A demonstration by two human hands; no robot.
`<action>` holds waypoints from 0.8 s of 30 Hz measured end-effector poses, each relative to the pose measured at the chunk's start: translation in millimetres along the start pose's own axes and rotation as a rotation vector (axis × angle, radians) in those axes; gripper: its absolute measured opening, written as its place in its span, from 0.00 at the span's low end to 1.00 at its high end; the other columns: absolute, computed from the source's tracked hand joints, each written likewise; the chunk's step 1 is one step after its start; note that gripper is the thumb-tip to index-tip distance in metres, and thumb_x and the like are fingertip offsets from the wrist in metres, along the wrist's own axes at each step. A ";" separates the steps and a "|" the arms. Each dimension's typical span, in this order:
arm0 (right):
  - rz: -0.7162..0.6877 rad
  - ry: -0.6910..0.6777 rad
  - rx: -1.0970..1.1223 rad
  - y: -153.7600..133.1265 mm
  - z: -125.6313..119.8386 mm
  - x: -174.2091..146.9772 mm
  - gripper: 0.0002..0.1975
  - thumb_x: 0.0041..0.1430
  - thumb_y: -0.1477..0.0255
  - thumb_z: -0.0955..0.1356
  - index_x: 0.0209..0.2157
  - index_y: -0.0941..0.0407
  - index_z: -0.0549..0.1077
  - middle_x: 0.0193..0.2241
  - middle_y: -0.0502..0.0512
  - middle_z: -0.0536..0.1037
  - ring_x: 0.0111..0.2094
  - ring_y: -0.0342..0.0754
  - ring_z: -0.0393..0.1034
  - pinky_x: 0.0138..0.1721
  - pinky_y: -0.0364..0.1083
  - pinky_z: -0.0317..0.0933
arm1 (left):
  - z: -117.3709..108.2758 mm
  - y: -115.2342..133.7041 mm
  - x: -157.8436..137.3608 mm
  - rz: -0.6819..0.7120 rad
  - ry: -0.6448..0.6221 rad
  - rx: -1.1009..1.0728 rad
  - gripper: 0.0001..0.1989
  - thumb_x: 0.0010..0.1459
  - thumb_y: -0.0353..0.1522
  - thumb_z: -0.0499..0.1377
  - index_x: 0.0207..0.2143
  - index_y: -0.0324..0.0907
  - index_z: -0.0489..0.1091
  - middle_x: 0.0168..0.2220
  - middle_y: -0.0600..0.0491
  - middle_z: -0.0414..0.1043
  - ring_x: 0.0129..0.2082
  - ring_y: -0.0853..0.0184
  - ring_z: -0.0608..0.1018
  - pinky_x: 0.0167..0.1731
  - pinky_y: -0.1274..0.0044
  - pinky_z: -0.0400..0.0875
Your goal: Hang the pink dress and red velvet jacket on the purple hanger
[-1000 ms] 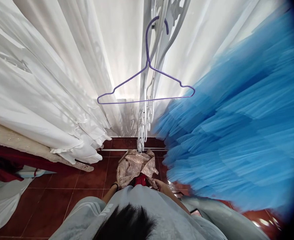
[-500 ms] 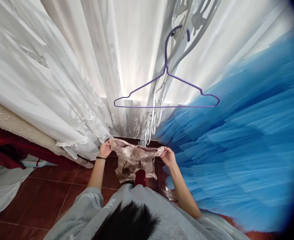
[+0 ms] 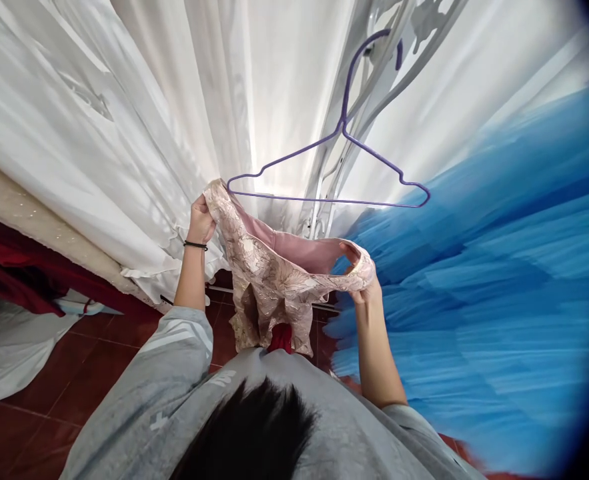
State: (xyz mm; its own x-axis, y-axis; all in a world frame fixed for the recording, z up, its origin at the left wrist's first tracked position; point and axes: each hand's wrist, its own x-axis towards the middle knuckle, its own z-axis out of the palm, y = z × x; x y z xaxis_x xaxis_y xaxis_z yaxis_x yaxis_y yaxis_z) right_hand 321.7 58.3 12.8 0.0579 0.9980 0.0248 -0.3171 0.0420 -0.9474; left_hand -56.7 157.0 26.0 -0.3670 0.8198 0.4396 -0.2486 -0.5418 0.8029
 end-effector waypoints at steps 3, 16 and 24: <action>-0.020 0.019 0.033 -12.0 1.7 -0.7 0.15 0.42 0.68 0.73 0.36 0.53 0.78 0.42 0.58 0.84 0.46 0.55 0.79 0.40 0.48 0.78 | 11.1 9.5 17.4 0.033 -0.045 -0.007 0.27 0.30 0.34 0.79 0.37 0.43 0.79 0.33 0.54 0.81 0.39 0.66 0.82 0.42 0.81 0.77; -0.296 0.177 0.049 -28.9 -7.2 -2.3 0.08 0.41 0.68 0.76 0.27 0.52 0.81 0.30 0.49 0.83 0.34 0.48 0.78 0.37 0.45 0.73 | 88.9 25.5 15.3 0.127 -0.279 0.287 0.14 0.40 0.37 0.74 0.27 0.39 0.77 0.27 0.55 0.78 0.33 0.66 0.79 0.37 0.77 0.76; -0.433 0.376 -0.209 -4.1 -71.4 -1.8 0.05 0.41 0.70 0.76 0.25 0.54 0.81 0.27 0.47 0.82 0.32 0.50 0.77 0.36 0.47 0.72 | 84.1 29.0 -7.4 0.172 -0.040 0.475 0.14 0.41 0.33 0.69 0.15 0.38 0.68 0.16 0.61 0.58 0.20 0.77 0.60 0.20 0.84 0.55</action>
State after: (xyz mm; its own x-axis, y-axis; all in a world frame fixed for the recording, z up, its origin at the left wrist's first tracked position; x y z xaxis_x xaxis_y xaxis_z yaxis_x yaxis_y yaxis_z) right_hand 390.4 52.9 -6.0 0.4822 0.8059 0.3436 0.0002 0.3921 -0.9199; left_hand 14.2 150.9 79.9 -0.3294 0.7378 0.5891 0.2510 -0.5331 0.8080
